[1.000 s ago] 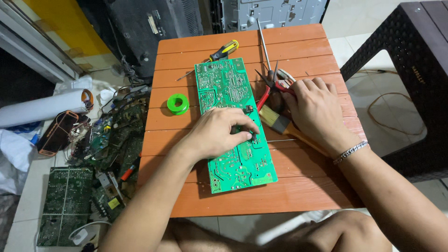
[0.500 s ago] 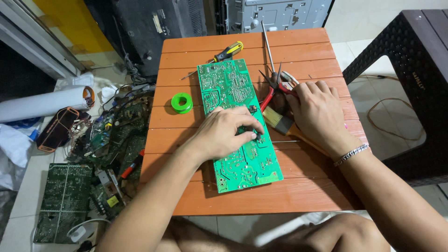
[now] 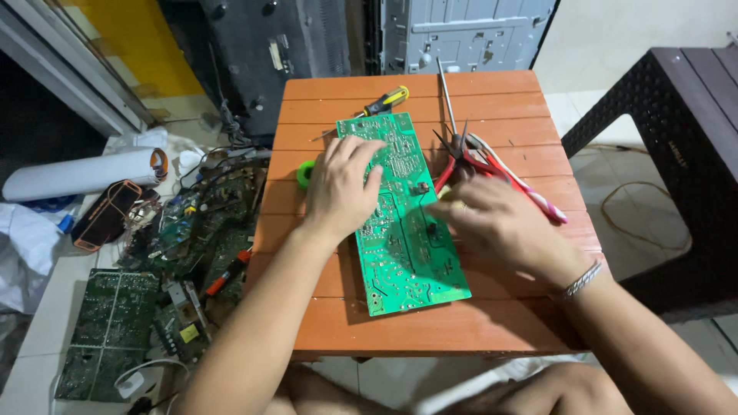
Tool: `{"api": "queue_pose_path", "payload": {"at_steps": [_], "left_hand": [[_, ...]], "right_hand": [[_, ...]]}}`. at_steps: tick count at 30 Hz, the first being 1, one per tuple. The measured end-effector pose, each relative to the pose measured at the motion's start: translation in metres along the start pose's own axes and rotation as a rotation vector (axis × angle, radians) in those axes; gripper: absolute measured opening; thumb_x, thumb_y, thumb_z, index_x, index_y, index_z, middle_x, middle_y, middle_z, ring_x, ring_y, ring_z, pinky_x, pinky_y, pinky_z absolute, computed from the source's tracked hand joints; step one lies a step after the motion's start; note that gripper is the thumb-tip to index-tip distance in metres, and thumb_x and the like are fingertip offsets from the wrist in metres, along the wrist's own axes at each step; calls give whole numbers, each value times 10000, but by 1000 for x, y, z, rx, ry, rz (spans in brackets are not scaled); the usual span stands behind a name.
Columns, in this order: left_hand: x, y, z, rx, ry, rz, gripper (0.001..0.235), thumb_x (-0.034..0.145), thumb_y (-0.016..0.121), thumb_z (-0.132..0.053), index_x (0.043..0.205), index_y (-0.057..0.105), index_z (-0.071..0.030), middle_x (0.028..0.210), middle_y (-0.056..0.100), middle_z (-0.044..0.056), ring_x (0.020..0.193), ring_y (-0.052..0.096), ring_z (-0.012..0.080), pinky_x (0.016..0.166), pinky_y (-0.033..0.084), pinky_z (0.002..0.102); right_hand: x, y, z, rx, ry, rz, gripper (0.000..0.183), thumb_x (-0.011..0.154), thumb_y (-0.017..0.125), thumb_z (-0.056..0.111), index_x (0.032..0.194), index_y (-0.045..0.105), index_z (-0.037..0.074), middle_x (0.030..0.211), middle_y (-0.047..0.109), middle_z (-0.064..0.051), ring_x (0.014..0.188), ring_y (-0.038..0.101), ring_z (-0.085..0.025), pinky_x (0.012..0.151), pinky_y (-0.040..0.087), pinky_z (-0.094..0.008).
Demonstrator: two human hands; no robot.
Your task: The person uses a soldering iron and solder to attach components to a green circuit board. They then use pliers to trim excess leads and inspect the board by flipping it over.
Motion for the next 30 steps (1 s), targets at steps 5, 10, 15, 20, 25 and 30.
{"api": "queue_pose_path", "payload": {"at_steps": [5, 10, 15, 20, 25, 30], "left_hand": [[-8, 11, 16, 90, -135, 125, 315, 972, 606, -234, 1224, 688, -63, 1137, 581, 115, 1164, 564, 320, 909, 496, 477], [-9, 12, 16, 106, -151, 148, 326, 971, 607, -255, 1230, 685, -73, 1169, 577, 113, 1193, 551, 331, 912, 509, 499], [-8, 13, 16, 107, -168, 168, 328, 981, 587, -264, 1238, 682, -85, 1166, 570, 100, 1211, 540, 318, 920, 505, 491], [-9, 17, 21, 119, -65, 36, 335, 918, 649, -238, 1193, 684, -50, 1114, 592, 128, 1139, 585, 356, 881, 514, 516], [2, 9, 22, 131, -102, -241, 273, 992, 523, -85, 1211, 684, -61, 1082, 718, 121, 955, 627, 291, 800, 477, 446], [0, -6, 32, 235, -133, -495, 245, 957, 560, -5, 1155, 690, -68, 1012, 697, 99, 923, 622, 325, 826, 470, 457]], "right_hand": [[4, -3, 9, 134, -145, 104, 163, 942, 539, 81, 963, 700, 68, 892, 642, -110, 806, 667, -308, 796, 523, -447], [-4, 3, -1, 167, -176, 123, 221, 919, 523, 123, 1015, 718, 81, 909, 651, -103, 800, 675, -296, 836, 521, -451], [-8, 7, -7, 168, -180, 131, 180, 917, 570, 111, 996, 728, 75, 912, 672, -110, 793, 680, -309, 835, 522, -464], [-9, 4, 1, 19, -194, 131, 247, 929, 647, 215, 1116, 701, 63, 1074, 687, -154, 957, 694, -328, 868, 528, -475], [-21, -5, 79, 16, -66, 295, 588, 939, 692, 457, 1363, 585, 64, 1334, 637, -164, 1177, 617, -354, 1030, 461, -507], [-35, 9, 103, -76, -49, 314, 364, 1019, 532, 241, 1350, 594, 104, 1403, 595, -137, 1269, 573, -330, 1078, 410, -534]]}}
Point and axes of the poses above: each hand's wrist, its own x-axis towards the middle knuckle, its own y-axis out of the palm, z = x × y, the point moved 1 cm from there along x, towards the middle knuckle
